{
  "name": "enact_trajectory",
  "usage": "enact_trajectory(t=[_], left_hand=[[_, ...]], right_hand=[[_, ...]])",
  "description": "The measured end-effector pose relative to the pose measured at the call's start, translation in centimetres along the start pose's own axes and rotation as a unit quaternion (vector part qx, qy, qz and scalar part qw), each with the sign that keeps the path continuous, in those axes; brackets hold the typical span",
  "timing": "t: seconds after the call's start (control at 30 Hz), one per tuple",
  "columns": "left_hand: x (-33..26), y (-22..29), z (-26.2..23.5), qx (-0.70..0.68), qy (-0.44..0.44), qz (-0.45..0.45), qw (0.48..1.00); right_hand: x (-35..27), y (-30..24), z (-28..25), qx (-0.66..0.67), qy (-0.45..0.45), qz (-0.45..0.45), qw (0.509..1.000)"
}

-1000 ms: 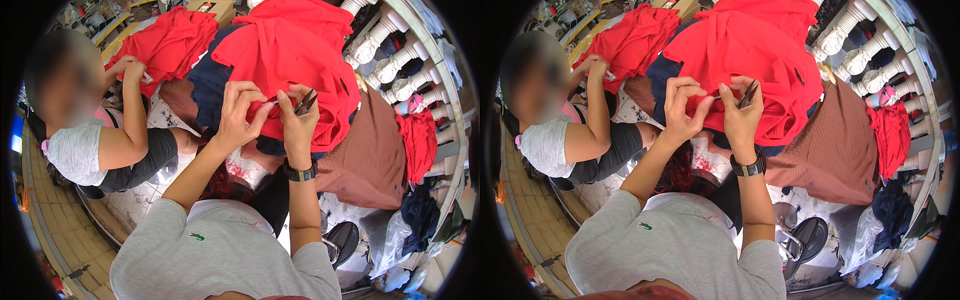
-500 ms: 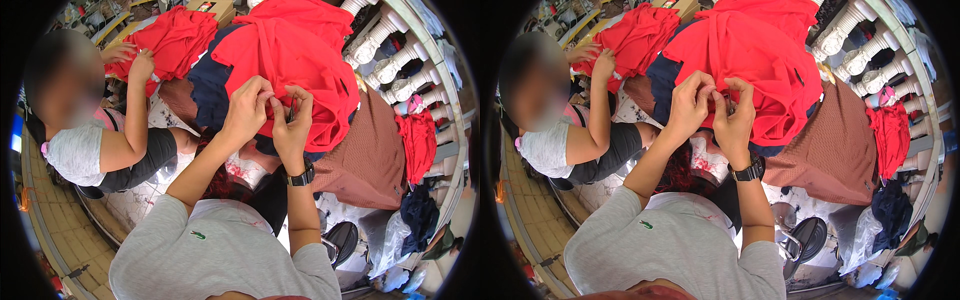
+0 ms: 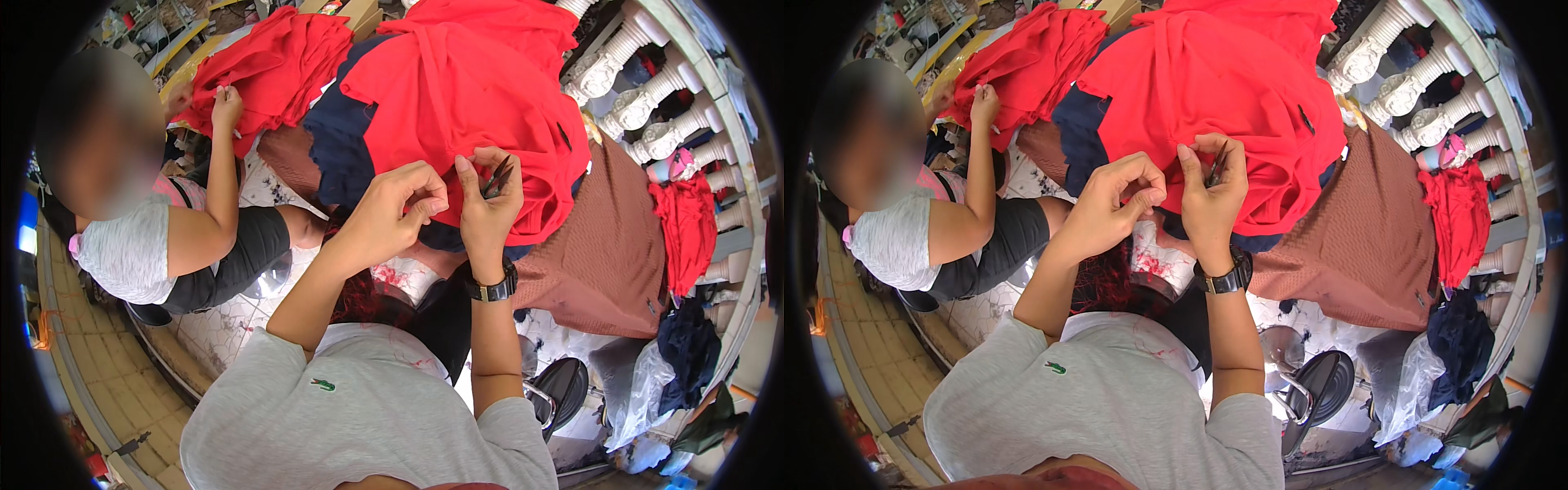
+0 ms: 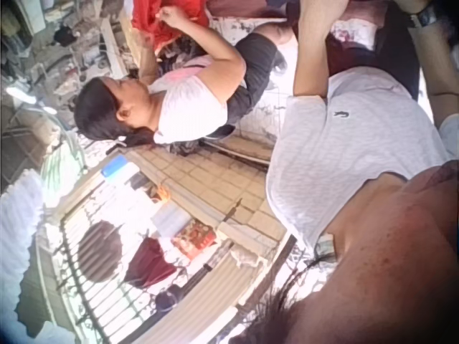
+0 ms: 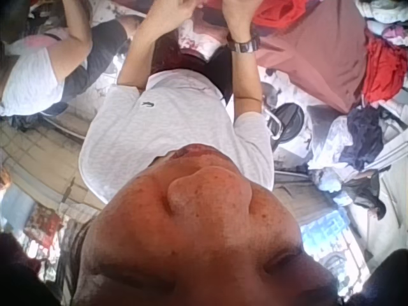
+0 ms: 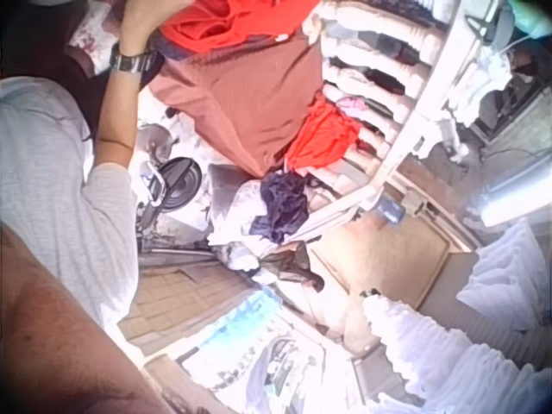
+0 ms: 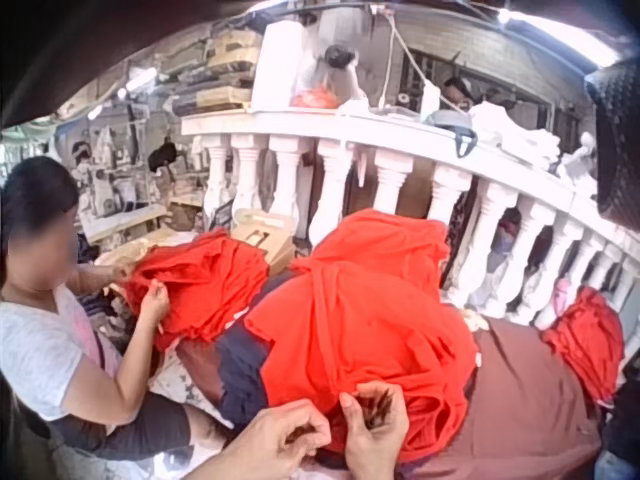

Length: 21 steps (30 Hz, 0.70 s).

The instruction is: The person uses small scissors to trim loose threads and tags from red garments. They handle the fabric with both hands, turning and adjusting the items to access different areas while seated on the floor.

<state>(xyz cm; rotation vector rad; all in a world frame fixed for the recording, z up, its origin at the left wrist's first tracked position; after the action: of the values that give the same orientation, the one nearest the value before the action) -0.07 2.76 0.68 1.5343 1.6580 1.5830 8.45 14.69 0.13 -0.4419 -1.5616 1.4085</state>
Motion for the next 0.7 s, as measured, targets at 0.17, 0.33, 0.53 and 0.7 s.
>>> enact_trajectory(t=[0.17,0.33,0.53,0.7], left_hand=[[1.3,-0.2,-1.8,-0.052,0.275,0.035,0.959],[2.6,-1.6,-1.3,0.013,0.26,0.072,0.963],[2.0,-4.3,-0.4,-0.093,0.257,0.032,0.961],[1.6,-4.8,-0.2,-0.196,0.204,0.008,0.959]], right_hand=[[-0.3,-0.1,0.4,-0.014,0.003,-0.018,1.0],[-0.7,-0.2,0.3,-0.048,0.008,-0.006,0.999],[-2.1,-2.2,0.9,-0.148,-0.056,0.004,0.987],[-3.9,0.1,2.5,-0.042,-0.164,0.252,0.953]])
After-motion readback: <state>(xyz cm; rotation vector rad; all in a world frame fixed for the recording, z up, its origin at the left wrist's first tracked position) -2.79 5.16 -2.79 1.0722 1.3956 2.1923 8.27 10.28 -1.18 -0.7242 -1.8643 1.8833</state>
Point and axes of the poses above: each hand's wrist, its own x-axis towards the middle knuckle, its own z-axis out of the palm, y = z × x, the point moved 8 cm from there along x, towards the middle knuckle, and after that the axes turned 5 degrees about z, right-handed, at the moved point
